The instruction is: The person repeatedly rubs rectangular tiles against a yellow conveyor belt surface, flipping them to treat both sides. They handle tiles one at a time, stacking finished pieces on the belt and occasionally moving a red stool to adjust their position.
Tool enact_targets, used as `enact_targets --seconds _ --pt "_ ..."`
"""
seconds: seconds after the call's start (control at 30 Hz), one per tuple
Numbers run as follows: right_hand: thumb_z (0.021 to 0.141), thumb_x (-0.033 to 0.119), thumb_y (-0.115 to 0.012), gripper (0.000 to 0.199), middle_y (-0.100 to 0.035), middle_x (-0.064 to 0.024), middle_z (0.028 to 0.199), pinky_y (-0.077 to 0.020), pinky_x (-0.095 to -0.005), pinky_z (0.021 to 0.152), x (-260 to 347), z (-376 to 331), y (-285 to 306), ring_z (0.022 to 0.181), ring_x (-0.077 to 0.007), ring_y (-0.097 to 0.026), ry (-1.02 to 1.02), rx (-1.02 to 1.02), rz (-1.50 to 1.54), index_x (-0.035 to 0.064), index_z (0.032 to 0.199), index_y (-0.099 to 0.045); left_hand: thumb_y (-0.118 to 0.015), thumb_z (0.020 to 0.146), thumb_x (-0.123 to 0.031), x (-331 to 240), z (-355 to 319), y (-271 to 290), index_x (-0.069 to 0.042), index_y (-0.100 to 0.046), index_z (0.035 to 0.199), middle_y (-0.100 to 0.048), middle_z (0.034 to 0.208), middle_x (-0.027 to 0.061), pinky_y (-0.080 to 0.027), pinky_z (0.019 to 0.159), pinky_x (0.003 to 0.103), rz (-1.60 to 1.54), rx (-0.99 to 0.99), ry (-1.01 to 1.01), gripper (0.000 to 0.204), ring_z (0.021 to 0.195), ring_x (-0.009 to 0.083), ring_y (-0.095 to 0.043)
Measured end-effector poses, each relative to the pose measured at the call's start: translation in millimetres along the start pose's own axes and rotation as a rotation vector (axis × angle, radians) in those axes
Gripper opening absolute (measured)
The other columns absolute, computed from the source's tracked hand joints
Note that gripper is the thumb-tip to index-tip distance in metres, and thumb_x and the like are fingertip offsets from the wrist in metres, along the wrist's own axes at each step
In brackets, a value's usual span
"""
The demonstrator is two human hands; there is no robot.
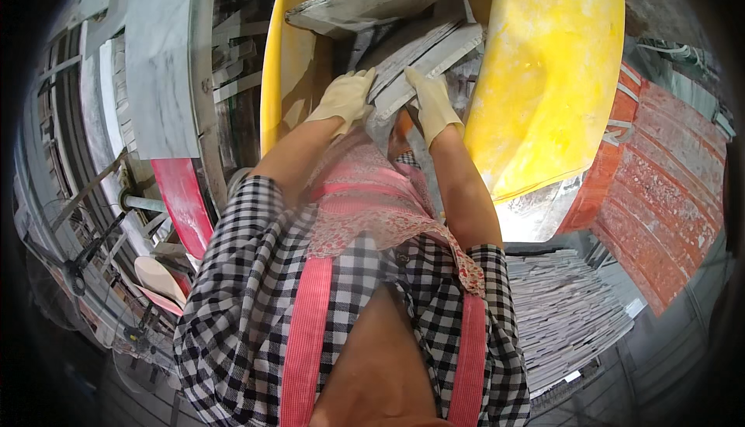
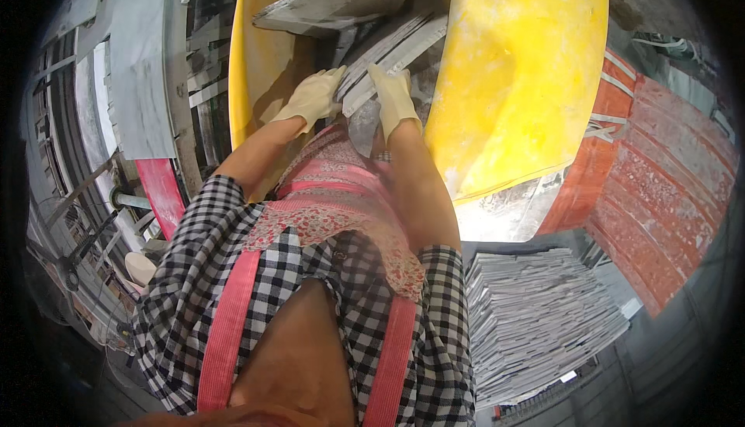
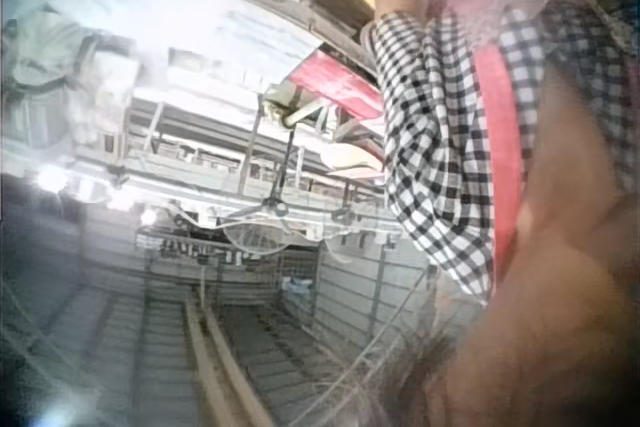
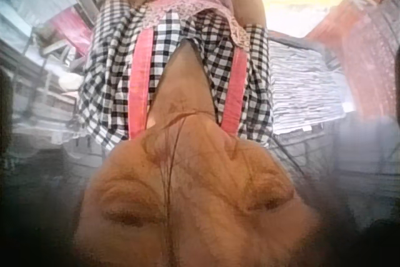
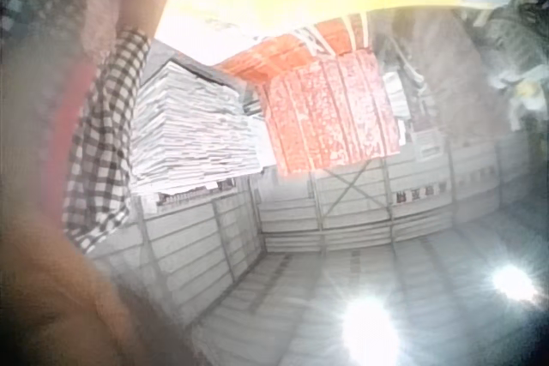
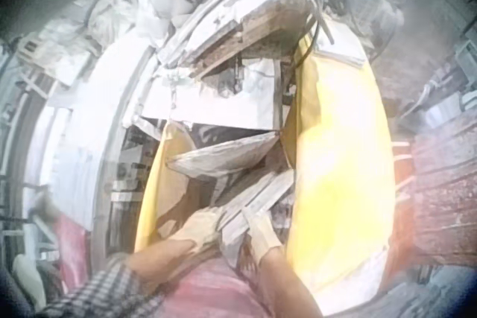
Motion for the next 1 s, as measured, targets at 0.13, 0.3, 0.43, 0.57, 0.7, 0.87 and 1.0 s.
enact_targets --seconds 0.13,0.3,0.43,0.57,0.7,0.87,1.0 --pt "0.088 0.005 -0.071 0.049 -0.065 -0.0139 0.116 -0.0579 -0.0385 0.08 11.1 -1.5 5.9 0.096 -0.0262 -0.068 0.07 -0.017 -0.008 -0.004 0.132 -0.053 -0.064 0.087 -0.017 0.8 3.5 -5.4 -0.01 -0.045 0.15 -0.063 0.132 0.0205 -0.05 0.101 0.047 -0.2 -0.088 0.16 0.066 0.116 0.0416 -0.062" --pt "0.089 0.004 -0.069 0.043 -0.065 -0.0138 0.112 -0.0577 -0.0385 0.08 11.5 -1.1 11.0 0.095 -0.0262 -0.068 0.003 -0.105 -0.151 -0.0025 0.129 -0.055 -0.056 0.081 0.003 62.3 22.9 42.5 -0.009 -0.063 0.129 -0.067 0.117 0.0239 -0.05 0.092 0.049 -0.239 -0.19 0.223 0.049 0.112 0.0432 -0.063" --pt "0.088 0.002 -0.067 0.04 -0.064 -0.0106 0.11 -0.0562 -0.0379 0.083 19.6 -29.1 -0.2 0.094 -0.025 -0.067 0.022 -0.042 0.016 -0.0018 0.127 -0.057 -0.051 0.078 0.009 86.0 47.8 66.7 -0.003 -0.066 0.121 -0.068 0.109 0.0266 -0.05 0.092 0.047 -0.194 -0.168 0.065 0.047 0.109 0.0445 -0.063" --pt "0.088 0.004 -0.067 0.041 -0.063 -0.0074 0.11 -0.0526 -0.0358 0.087 34.7 -49.7 -9.7 0.097 -0.0216 -0.065 0.014 -0.072 -0.08 -0.0016 0.127 -0.058 -0.051 0.08 0.008 80.0 50.9 82.2 -0.002 -0.063 0.128 -0.067 0.121 0.0249 -0.05 0.096 0.043 -0.02 -0.043 -0.048 0.051 0.115 0.0428 -0.061" --pt "0.086 0.015 -0.071 0.036 -0.067 -0.0077 0.107 -0.0502 -0.0342 0.083 44.0 -50.1 -12.3 0.096 -0.0192 -0.063 -0.068 -0.155 -0.379 -0.002 0.118 -0.065 -0.06 0.083 -0.002 81.9 37.6 109.0 -0.001 -0.059 0.135 -0.062 0.133 0.0222 -0.049 0.098 0.041 -0.053 -0.217 0.073 0.052 0.119 0.0398 -0.059" --pt "0.087 0.021 -0.073 0.037 -0.068 -0.0091 0.104 -0.0505 -0.0339 0.079 49.2 -44.8 -23.0 0.09 -0.0186 -0.064 -0.046 -0.153 -0.329 -0.005 0.112 -0.065 -0.064 0.091 -0.015 86.3 20.8 122.3 -0.005 -0.061 0.132 -0.07 0.121 0.0165 -0.051 0.093 0.044 -0.48 -0.482 0.301 0.042 0.11 0.0344 -0.066" --pt "0.089 0.025 -0.074 0.039 -0.066 -0.0107 0.102 -0.0517 -0.0362 0.078 64.2 -32.7 -38.4 0.086 -0.0204 -0.063 0.031 -0.055 -0.269 -0.0049 0.111 -0.061 -0.066 0.093 -0.014 39.6 -16.0 155.5 -0.011 -0.061 0.134 -0.066 0.117 0.0114 -0.054 0.089 0.041 -0.167 -0.916 0.031 0.042 0.105 0.0308 -0.067"
Point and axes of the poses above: each hand's wrist, its own z-axis towards the middle knuckle, its own y-axis out of the back of the hand, x = y × z, the point moved 6 cm from there along z, towards the middle knuckle
